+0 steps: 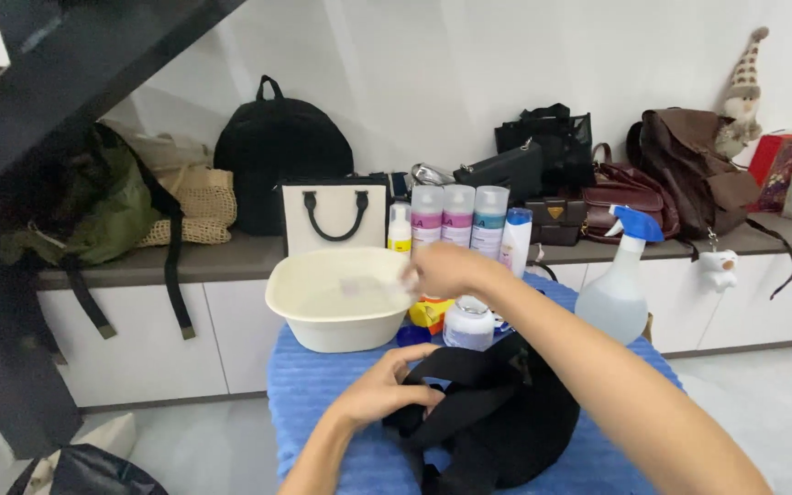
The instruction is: Using a toothbrush to scrub and clean the surface of a black waist bag.
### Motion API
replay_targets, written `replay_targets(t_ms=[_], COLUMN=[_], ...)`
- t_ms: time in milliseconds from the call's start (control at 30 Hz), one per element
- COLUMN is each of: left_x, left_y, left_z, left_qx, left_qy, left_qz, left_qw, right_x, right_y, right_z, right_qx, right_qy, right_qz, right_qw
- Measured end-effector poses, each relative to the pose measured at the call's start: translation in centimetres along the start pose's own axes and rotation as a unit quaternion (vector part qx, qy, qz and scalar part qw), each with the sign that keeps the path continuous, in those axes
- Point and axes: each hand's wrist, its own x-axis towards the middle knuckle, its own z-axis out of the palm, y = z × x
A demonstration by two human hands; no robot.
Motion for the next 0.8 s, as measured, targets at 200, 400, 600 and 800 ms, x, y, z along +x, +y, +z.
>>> replay_targets(t_ms=[200,400,600,800], left_x=[-0.6,-0.3,0.5,3.5], left_y=[0.5,-1.1,-0.7,1.2], left_z=[-0.2,-1.4,-1.4,2.5], left_qx=[0.007,-0.092,-0.283,-0.455], left_qy=[-0.008,-0.063,-0.168,-0.236], left_qz=[-0.007,-0.005,-0.198,-0.245], left_qw=[1.000,0.994,0.923,0.823], right_x=[-3.1,-13.0,-19.9,-22.7], right_y=[1.6,1.3,2.9,4.9], right_z=[2.3,3.9,9.8,11.3], right_qx=[-0.015,0.177,0.309,0.322], right_qy=[0.093,0.288,0.346,0.391], right_qz=[-0.004,-0.054,0.054,0.079], right_qw=[0.996,0.939,0.884,0.859])
